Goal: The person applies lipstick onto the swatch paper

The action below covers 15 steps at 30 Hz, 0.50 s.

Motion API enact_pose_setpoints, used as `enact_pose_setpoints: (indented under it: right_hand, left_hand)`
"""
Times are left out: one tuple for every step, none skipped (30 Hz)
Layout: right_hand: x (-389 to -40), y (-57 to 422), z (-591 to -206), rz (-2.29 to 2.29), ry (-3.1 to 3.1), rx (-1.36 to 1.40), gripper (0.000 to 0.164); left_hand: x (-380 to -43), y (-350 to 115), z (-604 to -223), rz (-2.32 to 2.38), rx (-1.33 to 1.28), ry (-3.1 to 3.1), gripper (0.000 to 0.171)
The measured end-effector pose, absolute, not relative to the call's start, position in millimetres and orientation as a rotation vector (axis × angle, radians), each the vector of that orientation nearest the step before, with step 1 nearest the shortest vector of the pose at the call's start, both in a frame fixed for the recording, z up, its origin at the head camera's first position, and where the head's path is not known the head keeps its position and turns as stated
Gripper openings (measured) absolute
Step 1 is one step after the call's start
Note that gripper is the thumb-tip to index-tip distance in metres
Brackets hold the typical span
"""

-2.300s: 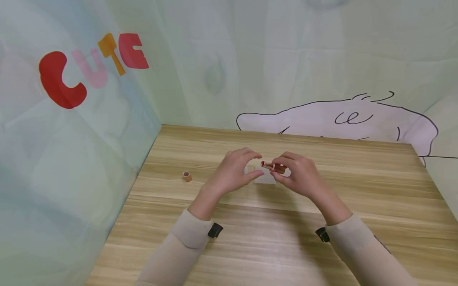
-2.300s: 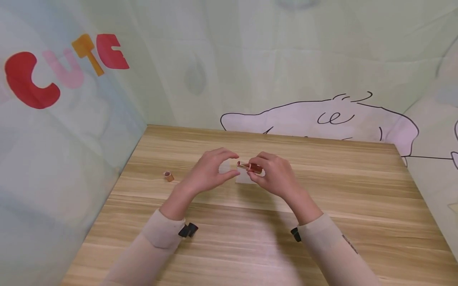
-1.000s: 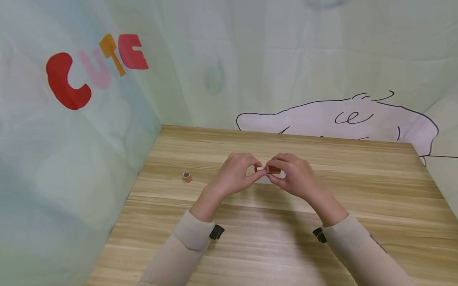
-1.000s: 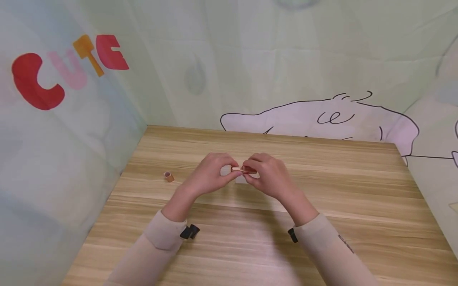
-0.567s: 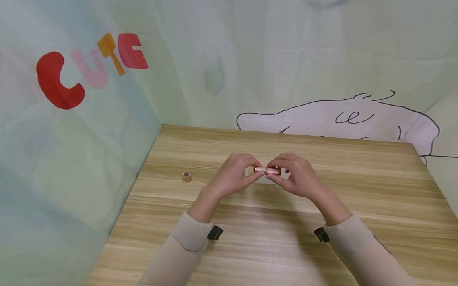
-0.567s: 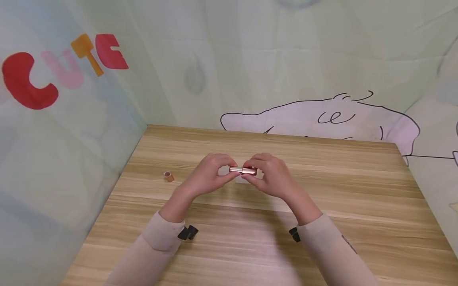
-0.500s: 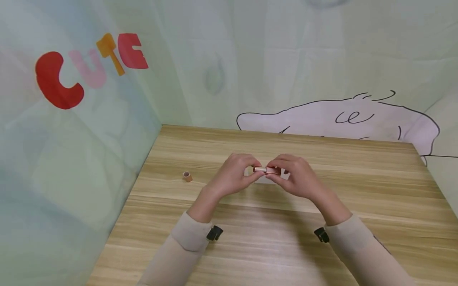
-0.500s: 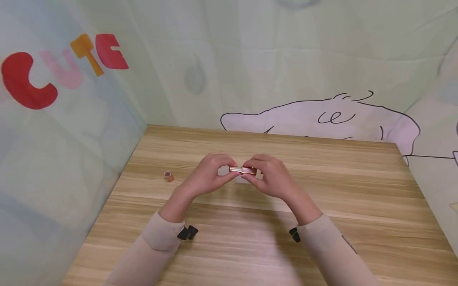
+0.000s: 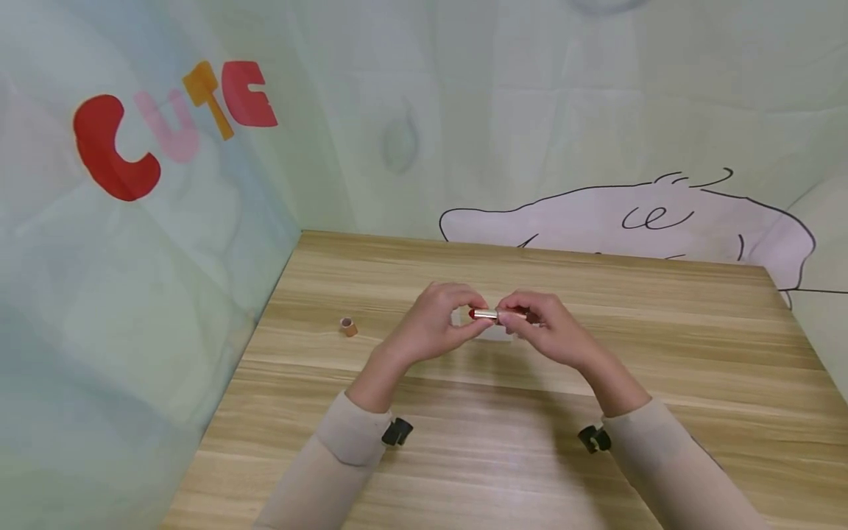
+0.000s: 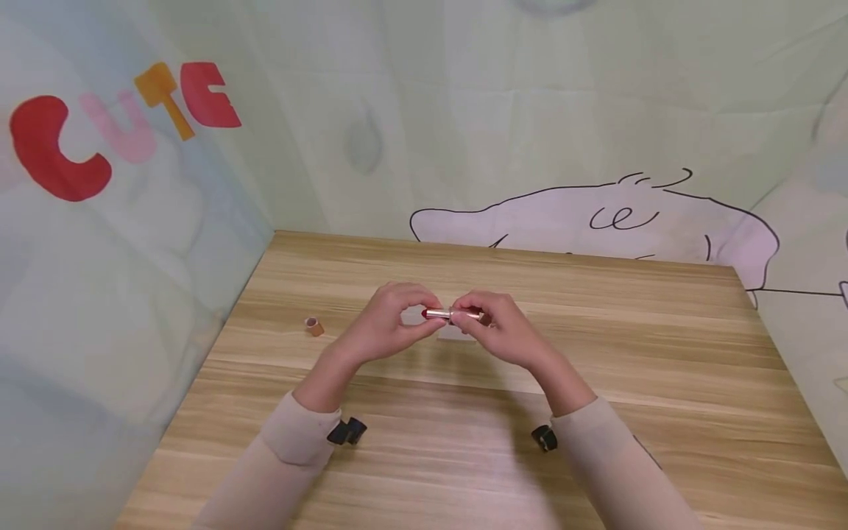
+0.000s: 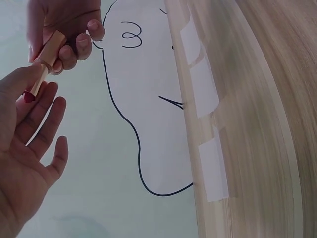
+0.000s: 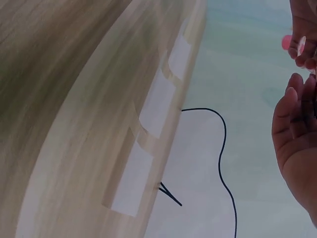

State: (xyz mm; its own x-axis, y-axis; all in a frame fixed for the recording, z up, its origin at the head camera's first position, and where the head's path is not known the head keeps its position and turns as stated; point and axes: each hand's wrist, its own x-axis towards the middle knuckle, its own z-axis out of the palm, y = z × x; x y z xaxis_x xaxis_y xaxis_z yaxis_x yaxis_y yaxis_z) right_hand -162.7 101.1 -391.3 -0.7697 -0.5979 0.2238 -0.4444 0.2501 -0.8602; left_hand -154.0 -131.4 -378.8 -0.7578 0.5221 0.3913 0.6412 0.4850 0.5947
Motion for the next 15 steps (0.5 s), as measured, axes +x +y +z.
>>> enact_pose_setpoints:
  right_hand:
    - [-162.5,101.0,-391.2,-1.565,2.327,-0.958,0.011]
    - [-162.5,100.9,-391.6,-1.585,2.295,-0.929,0.013]
    - [-162.6,101.0,-391.9,-1.597,2.273,-0.904,0.014]
    - [-162.5,100.9,-391.9,-1.608,2.255,-0.878,0.015]
    - [-162.5,100.7,-391.6,-1.618,2.240,-0.860,0.016]
    - [-162.6,100.8,-392.0,-1.625,2.230,-0.844,0.017]
    - [-162.7,101.0,-392.2,-1.632,2.222,-0.832,0.019]
    - [-162.8,100.8,-392.4,-1.639,2.213,-0.821,0.019]
    - [-162.6,100.7,-392.2,-1.646,2.208,-0.807,0.020]
    - [-162.4,100.3,-392.2,-1.657,2.201,-0.789,0.020]
    - [-162.0,99.7,-392.1,-1.674,2.194,-0.766,0.020]
    - [-161.4,99.2,-392.1,-1.692,2.189,-0.740,0.019]
    - [-160.7,98.1,-392.0,-1.718,2.181,-0.710,0.018]
    - [-159.7,96.8,-391.8,-1.749,2.170,-0.676,0.018]
    - [-158.8,95.5,-391.9,-1.783,2.159,-0.639,0.017]
  left_hand:
    - [-154.0,-131.2,-378.5,-1.135,-1.018,-2.558,0.009]
    - [-153.9,-131.0,-378.4,-1.142,-1.024,-2.548,0.009]
    - [-153.8,-130.8,-378.2,-1.146,-1.029,-2.537,0.008]
    - [-153.8,-130.6,-378.2,-1.148,-1.034,-2.528,0.008]
    - [-153.8,-130.5,-378.1,-1.150,-1.039,-2.521,0.008]
    - [-153.8,-130.2,-378.0,-1.151,-1.041,-2.515,0.008]
    - [-153.9,-130.0,-378.0,-1.152,-1.043,-2.510,0.008]
    - [-153.9,-129.9,-378.0,-1.151,-1.044,-2.505,0.008]
    - [-153.9,-129.7,-377.7,-1.148,-1.045,-2.500,0.008]
    - [-154.1,-129.6,-377.6,-1.145,-1.045,-2.495,0.008]
    - [-154.2,-129.5,-377.4,-1.142,-1.046,-2.488,0.008]
    - [-154.4,-129.5,-377.5,-1.138,-1.045,-2.481,0.008]
    - [-154.5,-129.7,-377.8,-1.134,-1.044,-2.475,0.008]
    - [-154.5,-129.9,-377.7,-1.132,-1.041,-2.469,0.007]
    - [-154.7,-130.0,-377.9,-1.130,-1.035,-2.463,0.007]
